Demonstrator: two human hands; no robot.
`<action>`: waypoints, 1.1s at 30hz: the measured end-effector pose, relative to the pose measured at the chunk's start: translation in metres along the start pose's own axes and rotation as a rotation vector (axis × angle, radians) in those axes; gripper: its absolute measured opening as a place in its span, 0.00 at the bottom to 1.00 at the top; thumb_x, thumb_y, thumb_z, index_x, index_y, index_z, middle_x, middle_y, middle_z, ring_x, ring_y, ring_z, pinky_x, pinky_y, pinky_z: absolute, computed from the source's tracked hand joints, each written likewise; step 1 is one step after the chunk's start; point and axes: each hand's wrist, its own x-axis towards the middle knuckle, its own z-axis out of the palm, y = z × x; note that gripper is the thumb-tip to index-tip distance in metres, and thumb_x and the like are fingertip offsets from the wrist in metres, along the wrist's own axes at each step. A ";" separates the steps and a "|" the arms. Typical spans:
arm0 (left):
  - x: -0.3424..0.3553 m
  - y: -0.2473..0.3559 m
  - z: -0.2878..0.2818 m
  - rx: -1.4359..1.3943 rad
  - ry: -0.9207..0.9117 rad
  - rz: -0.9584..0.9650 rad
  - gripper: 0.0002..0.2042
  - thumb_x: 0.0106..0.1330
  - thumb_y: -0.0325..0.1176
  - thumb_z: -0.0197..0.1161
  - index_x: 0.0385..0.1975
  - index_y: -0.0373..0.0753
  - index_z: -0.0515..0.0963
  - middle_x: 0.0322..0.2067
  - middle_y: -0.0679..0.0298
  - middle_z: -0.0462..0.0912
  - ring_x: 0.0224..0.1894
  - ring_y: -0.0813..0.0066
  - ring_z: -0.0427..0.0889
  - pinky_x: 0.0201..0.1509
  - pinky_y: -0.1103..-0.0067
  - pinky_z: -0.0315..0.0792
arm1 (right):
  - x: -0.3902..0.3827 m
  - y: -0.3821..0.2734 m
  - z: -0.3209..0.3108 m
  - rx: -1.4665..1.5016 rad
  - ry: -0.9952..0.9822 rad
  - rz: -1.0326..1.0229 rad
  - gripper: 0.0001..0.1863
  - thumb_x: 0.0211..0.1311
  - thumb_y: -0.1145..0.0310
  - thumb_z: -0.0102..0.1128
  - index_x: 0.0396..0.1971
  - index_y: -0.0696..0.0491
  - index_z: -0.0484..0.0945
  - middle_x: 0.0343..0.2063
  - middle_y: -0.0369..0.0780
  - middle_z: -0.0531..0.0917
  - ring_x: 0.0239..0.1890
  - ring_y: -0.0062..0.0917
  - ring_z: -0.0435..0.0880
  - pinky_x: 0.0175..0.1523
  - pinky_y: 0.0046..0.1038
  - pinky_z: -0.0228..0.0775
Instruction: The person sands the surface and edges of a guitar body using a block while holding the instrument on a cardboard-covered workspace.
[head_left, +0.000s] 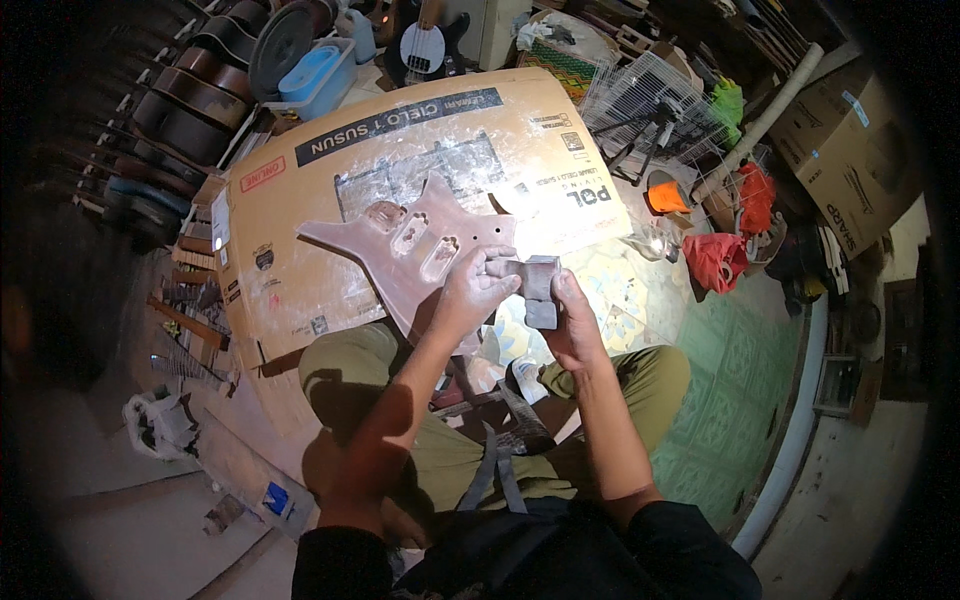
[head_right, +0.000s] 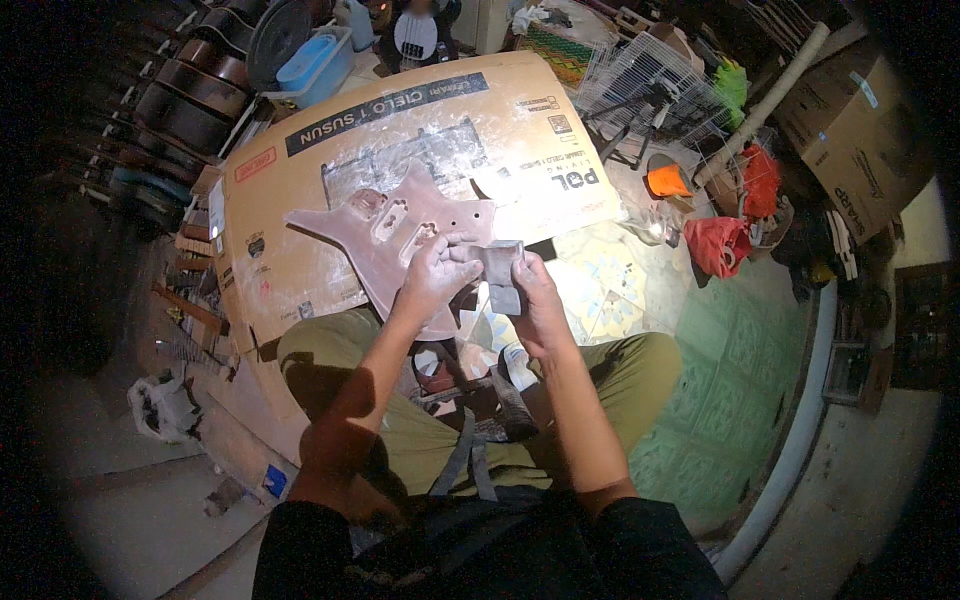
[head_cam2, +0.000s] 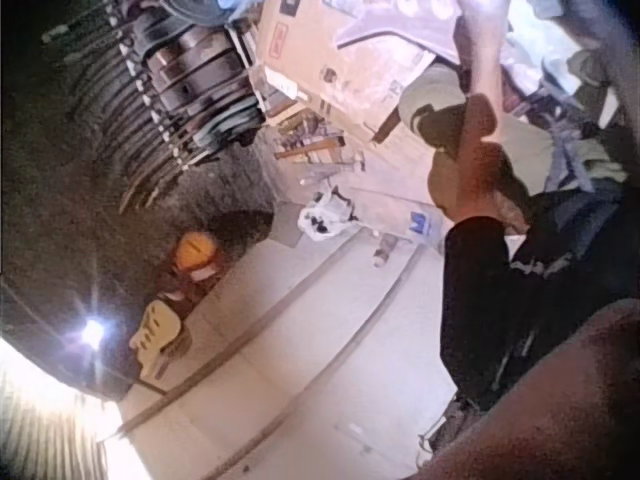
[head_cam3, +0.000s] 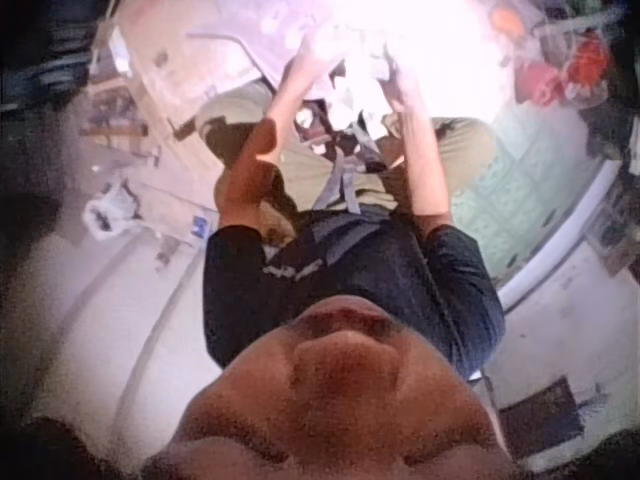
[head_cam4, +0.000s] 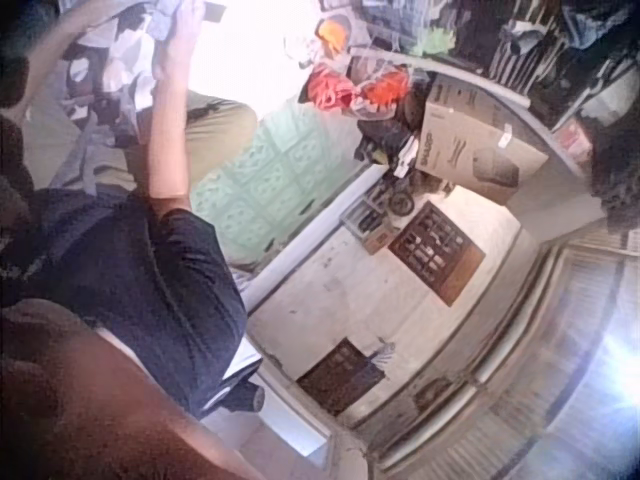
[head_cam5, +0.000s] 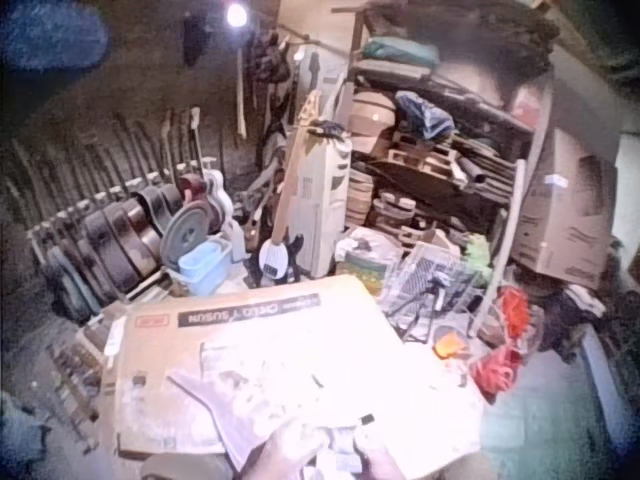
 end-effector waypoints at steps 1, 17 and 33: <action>-0.001 0.001 0.002 -0.224 0.026 -0.116 0.10 0.56 0.25 0.70 0.37 0.35 0.79 0.25 0.68 0.78 0.29 0.85 0.77 0.34 0.84 0.72 | 0.001 0.002 -0.007 -0.001 -0.004 0.008 0.17 0.70 0.55 0.54 0.49 0.51 0.71 0.47 0.39 0.79 0.49 0.22 0.78 0.54 0.28 0.71; 0.022 -0.071 -0.088 1.269 0.212 -0.024 0.40 0.49 0.52 0.74 0.64 0.45 0.68 0.62 0.49 0.68 0.64 0.49 0.66 0.66 0.54 0.61 | 0.060 0.095 -0.063 -1.282 0.105 -0.562 0.21 0.51 0.73 0.66 0.46 0.60 0.74 0.40 0.51 0.79 0.41 0.45 0.77 0.48 0.42 0.68; 0.045 -0.088 -0.066 1.519 0.253 -0.203 0.45 0.47 0.65 0.67 0.68 0.56 0.64 0.65 0.52 0.63 0.69 0.48 0.57 0.67 0.36 0.41 | 0.033 0.124 -0.058 -1.669 -0.080 -0.602 0.14 0.59 0.69 0.56 0.45 0.45 0.80 0.43 0.47 0.78 0.46 0.44 0.74 0.47 0.42 0.66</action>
